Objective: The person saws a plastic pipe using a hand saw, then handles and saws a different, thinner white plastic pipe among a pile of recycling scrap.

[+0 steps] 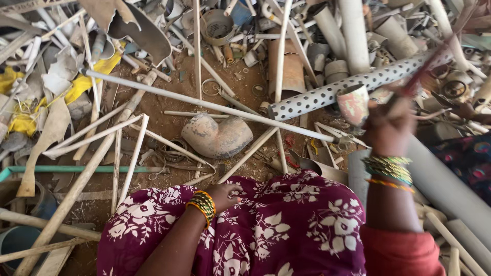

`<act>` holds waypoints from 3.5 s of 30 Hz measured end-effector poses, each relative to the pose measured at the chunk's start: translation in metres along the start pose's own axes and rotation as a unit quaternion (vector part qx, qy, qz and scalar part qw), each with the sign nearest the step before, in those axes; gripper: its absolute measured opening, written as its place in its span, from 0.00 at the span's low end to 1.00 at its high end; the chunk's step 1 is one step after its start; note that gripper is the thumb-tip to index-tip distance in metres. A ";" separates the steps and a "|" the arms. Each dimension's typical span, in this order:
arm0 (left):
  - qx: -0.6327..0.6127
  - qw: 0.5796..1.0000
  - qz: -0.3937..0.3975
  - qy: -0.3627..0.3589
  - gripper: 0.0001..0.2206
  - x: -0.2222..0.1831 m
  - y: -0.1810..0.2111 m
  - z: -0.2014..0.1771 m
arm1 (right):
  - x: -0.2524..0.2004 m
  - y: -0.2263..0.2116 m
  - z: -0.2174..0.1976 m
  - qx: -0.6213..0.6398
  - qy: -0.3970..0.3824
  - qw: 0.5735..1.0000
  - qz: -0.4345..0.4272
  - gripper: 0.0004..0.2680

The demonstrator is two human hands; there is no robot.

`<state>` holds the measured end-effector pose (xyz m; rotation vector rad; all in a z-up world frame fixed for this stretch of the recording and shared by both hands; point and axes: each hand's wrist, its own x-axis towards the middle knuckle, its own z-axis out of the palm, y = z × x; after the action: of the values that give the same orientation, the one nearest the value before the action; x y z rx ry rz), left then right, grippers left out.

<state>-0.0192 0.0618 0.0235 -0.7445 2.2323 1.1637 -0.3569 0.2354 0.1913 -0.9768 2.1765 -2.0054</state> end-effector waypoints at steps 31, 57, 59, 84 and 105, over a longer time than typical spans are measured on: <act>-0.235 0.939 0.237 -0.087 0.25 0.024 0.026 0.027 | 0.040 0.401 0.207 -0.511 -0.438 0.716 0.186 0.22; -0.277 0.918 0.282 -0.047 0.21 0.034 0.018 0.058 | 0.002 0.397 0.227 -0.610 -0.479 0.584 0.239 0.20; -0.276 0.919 0.276 -0.047 0.21 0.033 0.020 0.056 | 0.002 0.413 0.225 -0.628 -0.523 0.527 0.230 0.21; -0.296 0.918 0.255 -0.070 0.20 0.028 0.018 0.045 | -0.005 0.474 0.217 -0.368 -0.487 0.781 0.131 0.23; -0.268 0.947 0.166 -0.065 0.22 -0.009 0.049 -0.046 | 0.085 0.295 0.236 -0.062 -0.397 0.872 0.281 0.15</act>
<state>-0.0545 0.0485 0.0802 -0.4701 1.9903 1.9706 -0.4507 -0.0210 -0.0840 -0.8243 1.8083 -0.9639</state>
